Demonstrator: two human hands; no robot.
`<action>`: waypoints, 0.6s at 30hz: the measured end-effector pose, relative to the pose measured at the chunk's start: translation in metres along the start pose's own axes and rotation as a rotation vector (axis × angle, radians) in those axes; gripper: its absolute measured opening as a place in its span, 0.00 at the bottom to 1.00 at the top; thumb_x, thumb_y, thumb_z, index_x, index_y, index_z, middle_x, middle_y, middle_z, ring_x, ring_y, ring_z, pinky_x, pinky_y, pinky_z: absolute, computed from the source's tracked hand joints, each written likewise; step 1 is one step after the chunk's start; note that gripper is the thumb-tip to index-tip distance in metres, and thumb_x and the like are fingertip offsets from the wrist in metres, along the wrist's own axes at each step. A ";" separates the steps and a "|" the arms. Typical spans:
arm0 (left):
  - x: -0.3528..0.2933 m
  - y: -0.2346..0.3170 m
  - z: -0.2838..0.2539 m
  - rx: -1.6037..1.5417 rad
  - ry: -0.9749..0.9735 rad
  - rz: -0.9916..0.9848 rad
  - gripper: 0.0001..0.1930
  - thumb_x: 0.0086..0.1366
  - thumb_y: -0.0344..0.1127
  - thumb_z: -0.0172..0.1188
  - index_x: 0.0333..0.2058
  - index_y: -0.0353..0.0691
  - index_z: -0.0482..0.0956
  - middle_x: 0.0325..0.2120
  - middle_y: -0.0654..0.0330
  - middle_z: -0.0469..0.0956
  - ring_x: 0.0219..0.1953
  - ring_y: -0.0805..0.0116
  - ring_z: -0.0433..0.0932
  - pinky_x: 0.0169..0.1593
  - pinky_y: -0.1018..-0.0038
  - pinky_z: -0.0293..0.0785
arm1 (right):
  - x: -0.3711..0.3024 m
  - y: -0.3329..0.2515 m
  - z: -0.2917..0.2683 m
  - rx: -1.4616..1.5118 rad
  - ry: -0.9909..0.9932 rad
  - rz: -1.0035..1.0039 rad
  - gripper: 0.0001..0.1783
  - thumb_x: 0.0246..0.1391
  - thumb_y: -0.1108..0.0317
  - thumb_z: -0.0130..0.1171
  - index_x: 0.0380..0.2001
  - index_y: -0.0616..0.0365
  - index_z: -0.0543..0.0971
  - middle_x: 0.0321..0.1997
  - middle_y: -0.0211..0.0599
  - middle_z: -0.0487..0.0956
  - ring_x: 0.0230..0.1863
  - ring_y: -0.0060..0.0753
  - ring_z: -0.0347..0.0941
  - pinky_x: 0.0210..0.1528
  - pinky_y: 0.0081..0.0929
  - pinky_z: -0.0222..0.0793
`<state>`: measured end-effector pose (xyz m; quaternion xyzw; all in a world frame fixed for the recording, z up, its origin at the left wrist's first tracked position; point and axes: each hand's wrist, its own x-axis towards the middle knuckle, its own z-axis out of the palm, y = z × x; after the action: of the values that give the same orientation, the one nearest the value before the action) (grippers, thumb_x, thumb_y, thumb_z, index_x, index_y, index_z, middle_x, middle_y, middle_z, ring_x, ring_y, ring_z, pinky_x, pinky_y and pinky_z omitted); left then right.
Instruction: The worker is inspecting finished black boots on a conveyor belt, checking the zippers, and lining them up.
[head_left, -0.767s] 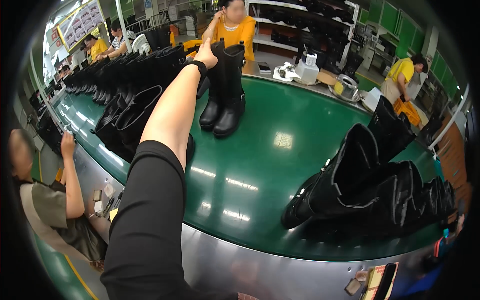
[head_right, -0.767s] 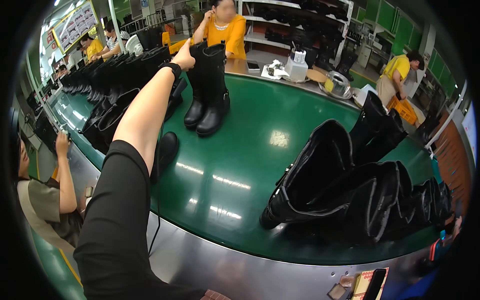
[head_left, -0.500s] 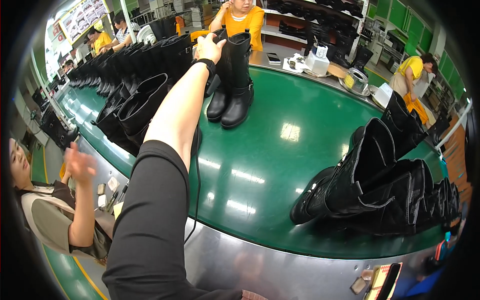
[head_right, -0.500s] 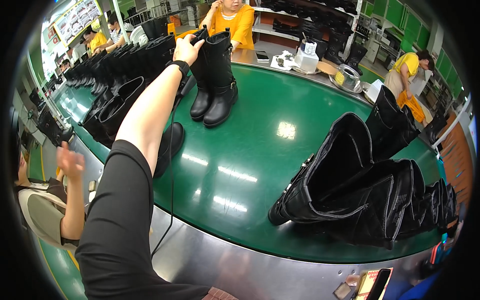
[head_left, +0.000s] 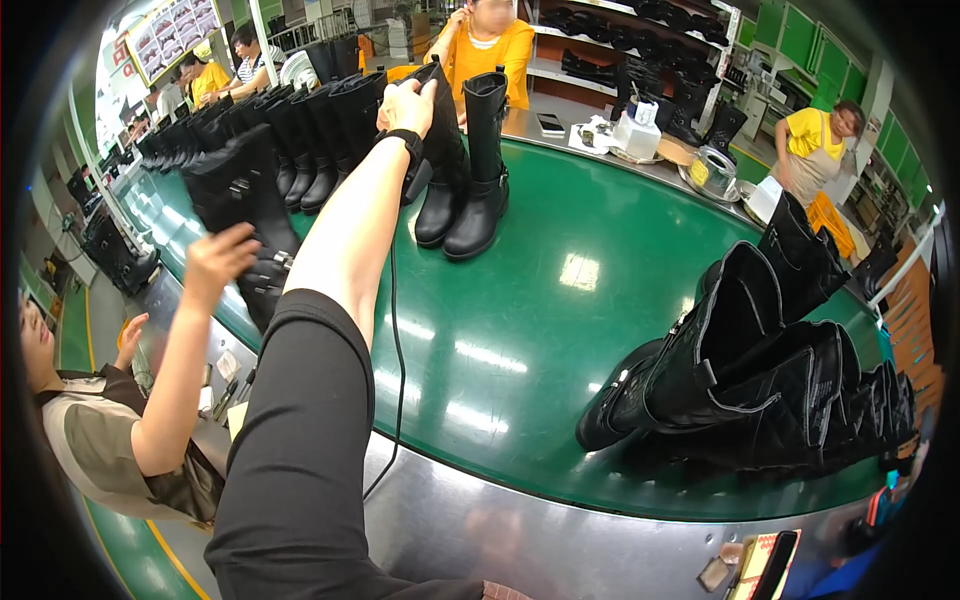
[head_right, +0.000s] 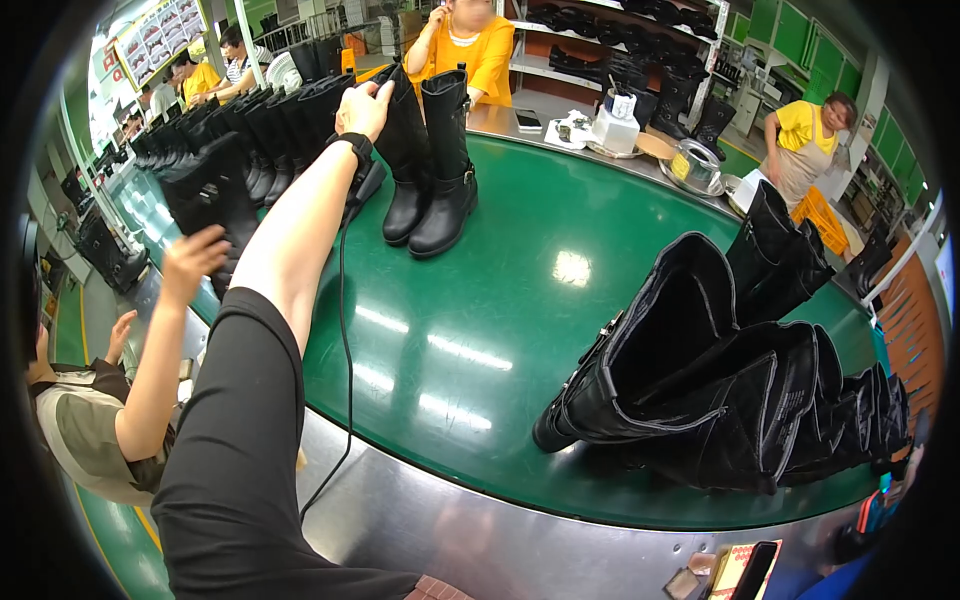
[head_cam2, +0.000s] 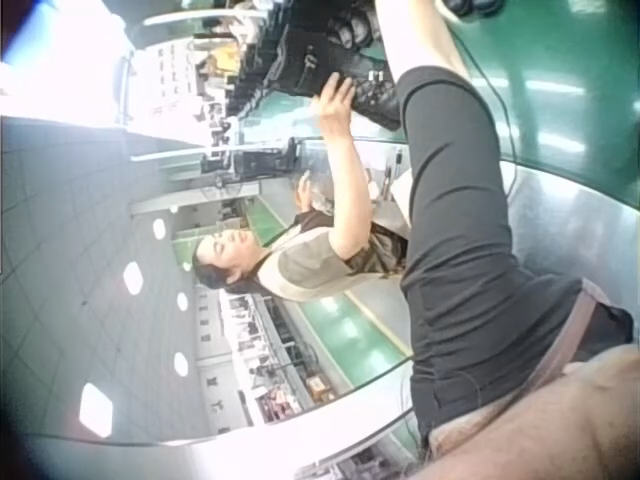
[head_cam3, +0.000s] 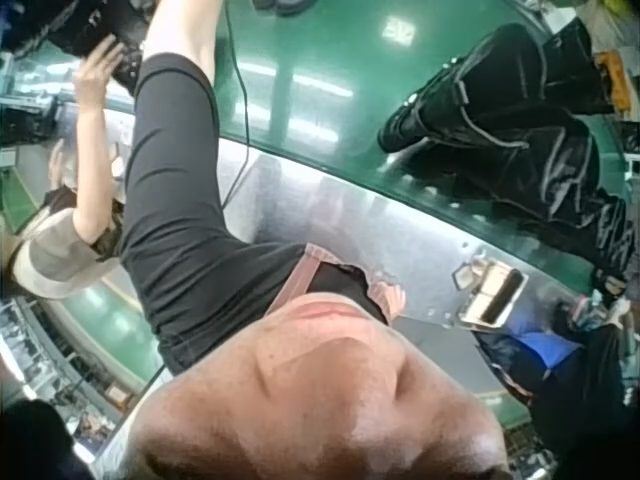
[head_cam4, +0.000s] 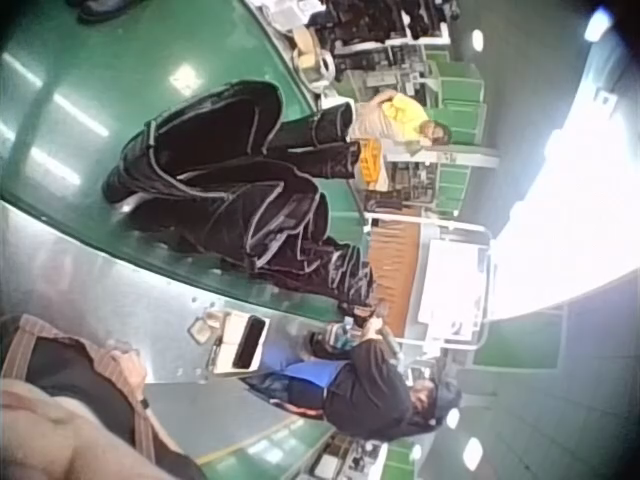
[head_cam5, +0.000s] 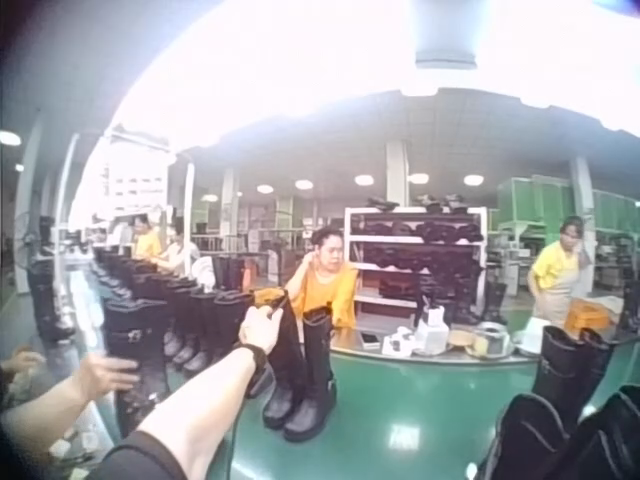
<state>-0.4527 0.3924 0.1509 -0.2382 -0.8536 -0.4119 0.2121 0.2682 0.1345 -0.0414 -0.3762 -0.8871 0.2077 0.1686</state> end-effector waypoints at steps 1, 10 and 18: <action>0.003 -0.002 0.001 -0.021 -0.018 -0.004 0.19 0.63 0.49 0.55 0.50 0.50 0.80 0.52 0.47 0.70 0.52 0.47 0.75 0.54 0.60 0.71 | -0.002 0.000 -0.001 0.001 -0.003 0.005 0.21 0.41 0.61 0.71 0.42 0.48 0.80 0.35 0.37 0.80 0.38 0.39 0.73 0.46 0.35 0.66; -0.009 -0.027 0.034 0.064 0.046 0.529 0.35 0.49 0.26 0.54 0.61 0.41 0.67 0.60 0.45 0.64 0.62 0.45 0.63 0.65 0.61 0.62 | -0.042 0.018 0.012 -0.042 -0.119 0.081 0.22 0.41 0.60 0.72 0.43 0.47 0.80 0.36 0.37 0.80 0.40 0.38 0.73 0.48 0.34 0.65; -0.164 0.112 -0.081 -0.735 -0.175 0.783 0.20 0.58 0.33 0.62 0.50 0.39 0.75 0.40 0.56 0.78 0.44 0.64 0.77 0.51 0.68 0.72 | -0.027 0.003 0.026 -0.101 0.338 -0.063 0.14 0.37 0.66 0.71 0.18 0.44 0.72 0.13 0.22 0.63 0.17 0.28 0.64 0.21 0.27 0.54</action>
<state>-0.2435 0.3500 0.1731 -0.6301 -0.5151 -0.5523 0.1807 0.2763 0.1101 -0.0688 -0.3860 -0.8666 0.0912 0.3028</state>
